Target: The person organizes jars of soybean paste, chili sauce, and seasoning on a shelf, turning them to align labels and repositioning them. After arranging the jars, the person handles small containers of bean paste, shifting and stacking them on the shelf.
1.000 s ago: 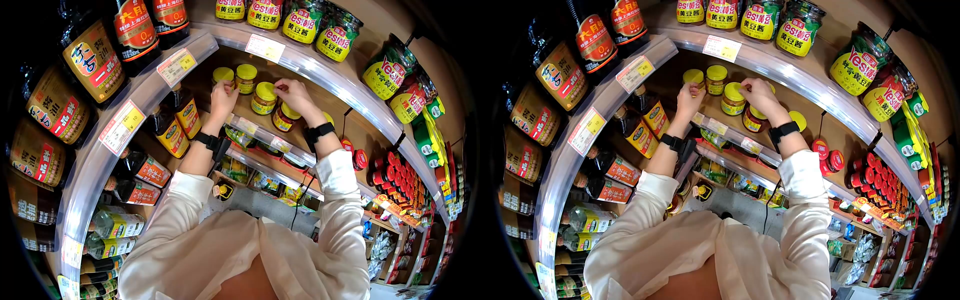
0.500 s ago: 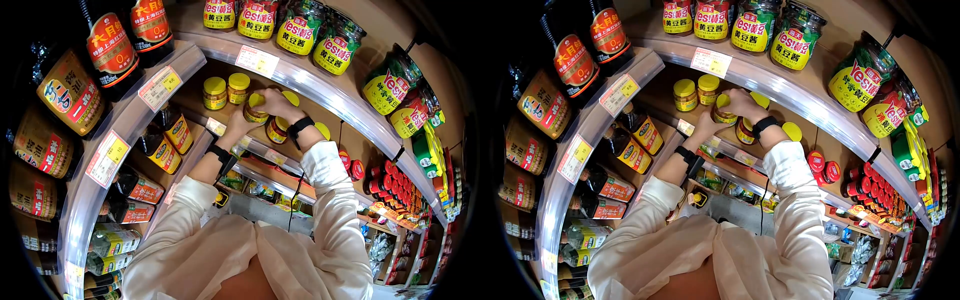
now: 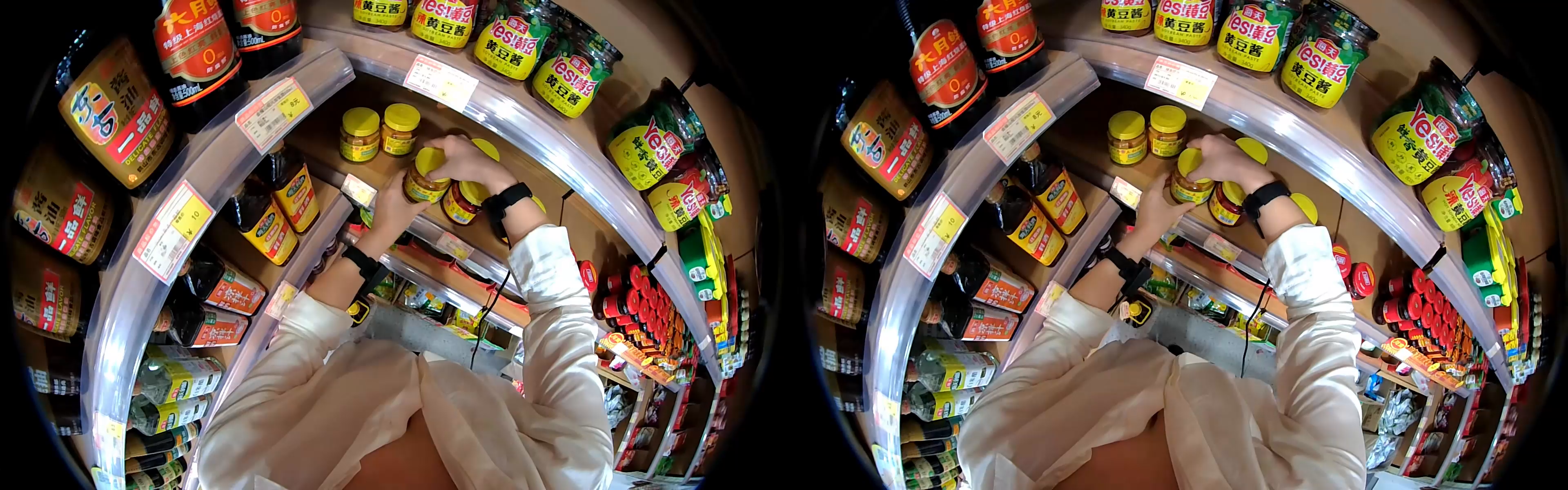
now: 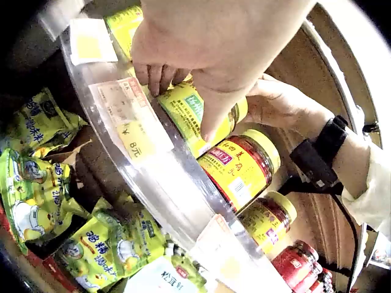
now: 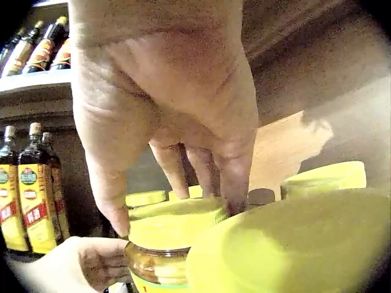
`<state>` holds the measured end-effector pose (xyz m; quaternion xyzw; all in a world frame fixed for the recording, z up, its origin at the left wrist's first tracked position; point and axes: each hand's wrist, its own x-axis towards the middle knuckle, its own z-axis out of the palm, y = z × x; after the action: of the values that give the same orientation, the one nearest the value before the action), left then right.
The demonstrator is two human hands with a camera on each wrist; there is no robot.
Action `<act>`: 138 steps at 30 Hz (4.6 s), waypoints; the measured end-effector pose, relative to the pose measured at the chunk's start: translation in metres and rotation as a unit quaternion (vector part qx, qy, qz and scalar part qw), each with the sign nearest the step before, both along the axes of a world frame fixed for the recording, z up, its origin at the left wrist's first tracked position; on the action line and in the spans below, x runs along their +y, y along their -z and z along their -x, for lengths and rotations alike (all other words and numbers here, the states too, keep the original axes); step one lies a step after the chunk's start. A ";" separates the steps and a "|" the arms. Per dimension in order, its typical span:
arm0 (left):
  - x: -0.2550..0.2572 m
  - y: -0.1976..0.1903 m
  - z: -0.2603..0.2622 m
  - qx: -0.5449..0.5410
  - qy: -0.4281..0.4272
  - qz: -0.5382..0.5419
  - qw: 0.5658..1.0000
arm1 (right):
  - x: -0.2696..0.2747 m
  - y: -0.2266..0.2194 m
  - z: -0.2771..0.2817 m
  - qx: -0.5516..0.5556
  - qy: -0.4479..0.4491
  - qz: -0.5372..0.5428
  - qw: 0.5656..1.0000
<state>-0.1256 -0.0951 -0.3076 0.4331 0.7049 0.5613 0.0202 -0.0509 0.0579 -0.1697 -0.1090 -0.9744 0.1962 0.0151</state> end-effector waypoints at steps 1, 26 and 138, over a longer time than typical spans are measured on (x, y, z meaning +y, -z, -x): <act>-0.002 -0.001 -0.001 -0.001 -0.002 -0.001 1.000 | -0.002 -0.001 -0.001 -0.001 -0.002 -0.001 1.000; 0.022 -0.012 0.107 -0.095 -0.230 -0.052 0.967 | 0.018 0.025 0.092 0.155 0.060 -0.023 0.986; 0.007 0.029 -0.062 0.027 0.056 -0.050 0.997 | -0.004 -0.001 -0.093 -0.005 0.113 -0.067 0.991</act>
<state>-0.0640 -0.0876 -0.3363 0.4872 0.6510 0.5820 0.0104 0.0417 0.0541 -0.1682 -0.2178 -0.9668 0.1274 0.0393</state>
